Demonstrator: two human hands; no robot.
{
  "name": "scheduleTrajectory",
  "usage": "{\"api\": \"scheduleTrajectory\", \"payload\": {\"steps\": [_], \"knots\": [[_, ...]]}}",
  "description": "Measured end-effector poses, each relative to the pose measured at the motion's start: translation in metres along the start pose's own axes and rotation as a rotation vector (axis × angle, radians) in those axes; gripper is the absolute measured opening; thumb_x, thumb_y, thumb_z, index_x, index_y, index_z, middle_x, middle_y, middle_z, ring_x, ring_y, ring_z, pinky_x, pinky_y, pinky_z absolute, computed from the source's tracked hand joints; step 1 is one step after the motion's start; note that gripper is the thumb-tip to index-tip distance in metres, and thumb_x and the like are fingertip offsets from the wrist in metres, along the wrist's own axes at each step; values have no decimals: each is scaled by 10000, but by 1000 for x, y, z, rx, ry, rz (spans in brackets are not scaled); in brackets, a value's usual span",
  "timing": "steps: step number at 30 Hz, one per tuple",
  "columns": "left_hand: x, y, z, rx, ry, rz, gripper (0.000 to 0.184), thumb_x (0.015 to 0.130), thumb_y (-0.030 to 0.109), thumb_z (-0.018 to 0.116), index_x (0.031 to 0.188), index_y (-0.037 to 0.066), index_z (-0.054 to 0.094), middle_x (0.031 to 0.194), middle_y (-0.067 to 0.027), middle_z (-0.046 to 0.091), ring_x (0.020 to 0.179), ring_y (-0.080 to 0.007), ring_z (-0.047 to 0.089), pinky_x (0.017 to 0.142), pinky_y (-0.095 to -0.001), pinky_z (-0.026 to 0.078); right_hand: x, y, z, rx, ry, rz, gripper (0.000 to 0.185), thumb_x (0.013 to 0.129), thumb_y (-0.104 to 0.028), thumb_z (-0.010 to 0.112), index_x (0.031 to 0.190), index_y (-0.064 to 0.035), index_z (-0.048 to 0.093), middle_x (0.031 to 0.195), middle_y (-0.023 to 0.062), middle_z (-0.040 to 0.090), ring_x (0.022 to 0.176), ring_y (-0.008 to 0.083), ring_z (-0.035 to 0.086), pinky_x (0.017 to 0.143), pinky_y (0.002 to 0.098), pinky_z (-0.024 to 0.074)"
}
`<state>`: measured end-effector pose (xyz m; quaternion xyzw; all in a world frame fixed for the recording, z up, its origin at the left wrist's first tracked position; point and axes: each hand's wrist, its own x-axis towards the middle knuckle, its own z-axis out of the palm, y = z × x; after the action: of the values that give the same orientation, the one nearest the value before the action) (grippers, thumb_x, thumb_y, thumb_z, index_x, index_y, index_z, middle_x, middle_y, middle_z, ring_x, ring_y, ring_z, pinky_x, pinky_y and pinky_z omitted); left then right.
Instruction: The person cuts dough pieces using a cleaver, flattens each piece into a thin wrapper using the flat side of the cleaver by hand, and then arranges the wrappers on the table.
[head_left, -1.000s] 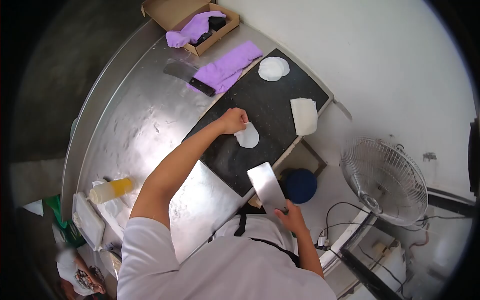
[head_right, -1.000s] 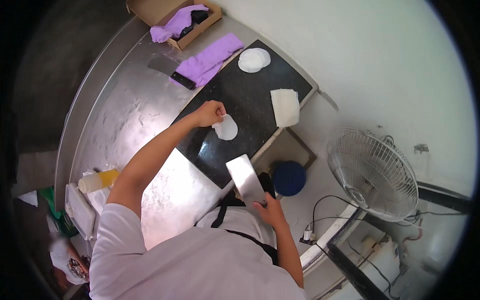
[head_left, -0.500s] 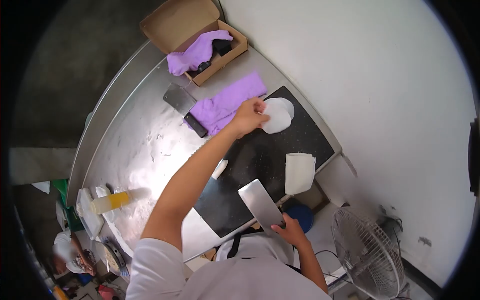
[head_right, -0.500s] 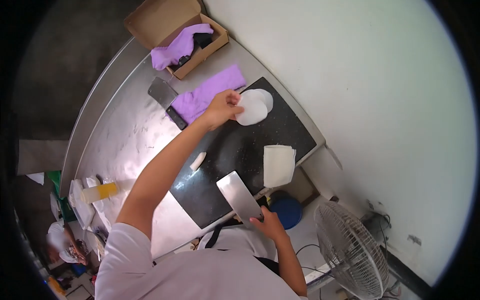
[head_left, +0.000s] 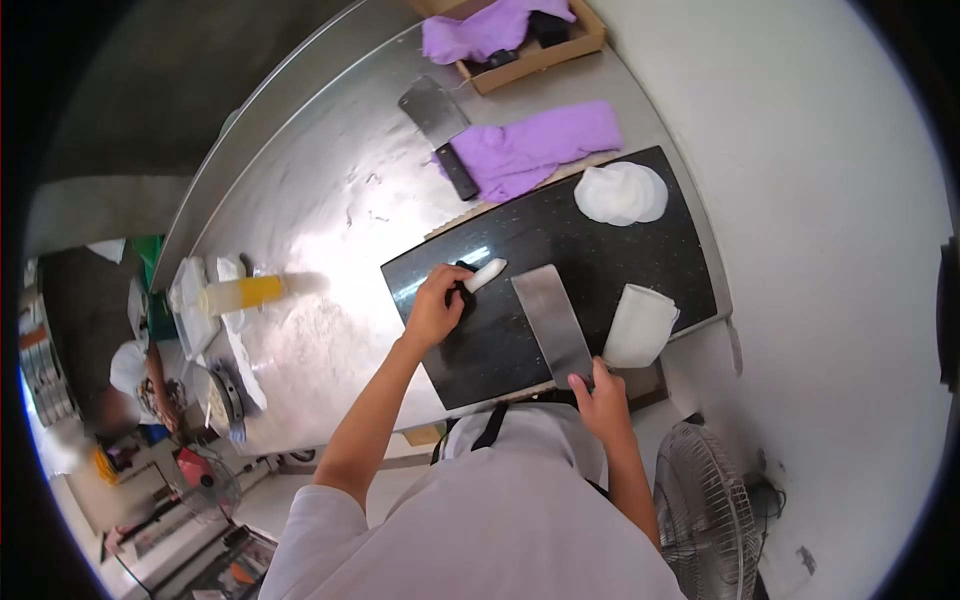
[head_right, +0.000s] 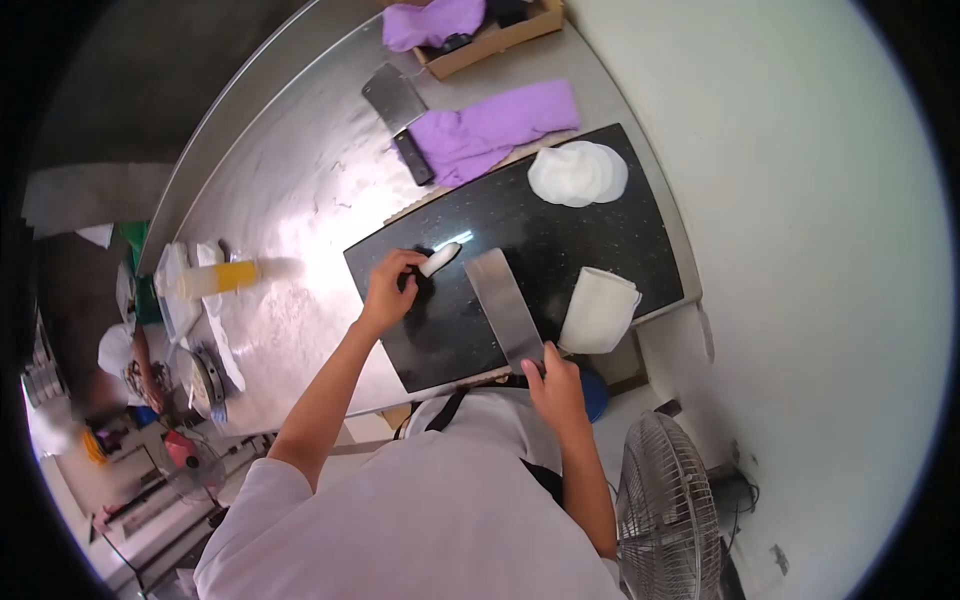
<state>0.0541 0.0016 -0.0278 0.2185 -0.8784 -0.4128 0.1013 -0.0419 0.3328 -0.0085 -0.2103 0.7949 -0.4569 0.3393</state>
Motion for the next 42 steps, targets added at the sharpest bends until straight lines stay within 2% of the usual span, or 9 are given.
{"api": "scheduleTrajectory", "payload": {"steps": [12,16,19,21,23,25,33,38,42], "knots": [[5,-39,2,150,-9,334,267,849,-8,740,1103,43,676,1106,-122,639,1024,-328,645,866,-399,541,40,-89,56,-738,-71,17,322,979,-161,618,1233,-11,488,829,293,683,804,518,666,702,602,522],[3,-33,15,-30,293,269,183,855,-10,731,989,26,610,1072,-153,641,1002,-338,653,819,-400,538,45,-77,96,-654,88,-2,327,986,-187,630,1220,-10,487,865,309,682,837,526,661,727,613,510],[-21,-21,0,-195,94,104,191,862,-12,724,1003,25,601,977,-156,668,946,-340,676,780,-405,540,10,-68,111,-355,211,-21,332,974,-208,666,1181,-1,509,939,320,679,892,530,648,735,589,509],[-46,-1,-9,-286,11,15,180,870,-26,708,1008,21,603,892,-159,669,894,-343,689,753,-398,541,-39,-43,124,-308,327,-58,350,962,-211,692,1180,8,528,962,262,708,851,444,704,717,510,528],[-74,17,-12,-343,-419,38,149,868,-27,696,985,25,619,907,-160,671,941,-330,682,781,-416,544,-96,-23,135,73,461,235,361,960,-185,689,1219,10,530,932,161,715,784,283,706,690,420,536],[-86,8,16,-157,-587,342,168,831,-21,722,966,33,636,994,-159,638,998,-340,670,815,-449,542,-148,6,143,77,561,220,356,962,-160,688,1240,-1,534,866,74,676,665,146,622,578,332,499],[-50,57,42,473,-649,277,550,640,-13,848,1131,64,614,1223,-188,488,1117,-394,600,959,-447,551,-232,-1,185,413,826,515,289,958,-165,699,1156,-21,545,690,29,570,448,102,498,397,276,388],[-41,77,56,433,-934,214,646,712,166,825,1295,122,550,1296,-188,473,1268,-393,484,1093,-551,417,-212,23,164,291,787,394,283,936,-175,729,1124,-8,599,730,44,604,529,94,554,469,280,438],[-78,52,106,349,-436,396,800,811,550,693,1461,131,489,1561,-198,326,1491,-393,232,1221,-599,145,-166,5,106,321,789,299,326,941,-253,741,1105,5,628,768,48,615,564,89,536,535,283,448]]}}
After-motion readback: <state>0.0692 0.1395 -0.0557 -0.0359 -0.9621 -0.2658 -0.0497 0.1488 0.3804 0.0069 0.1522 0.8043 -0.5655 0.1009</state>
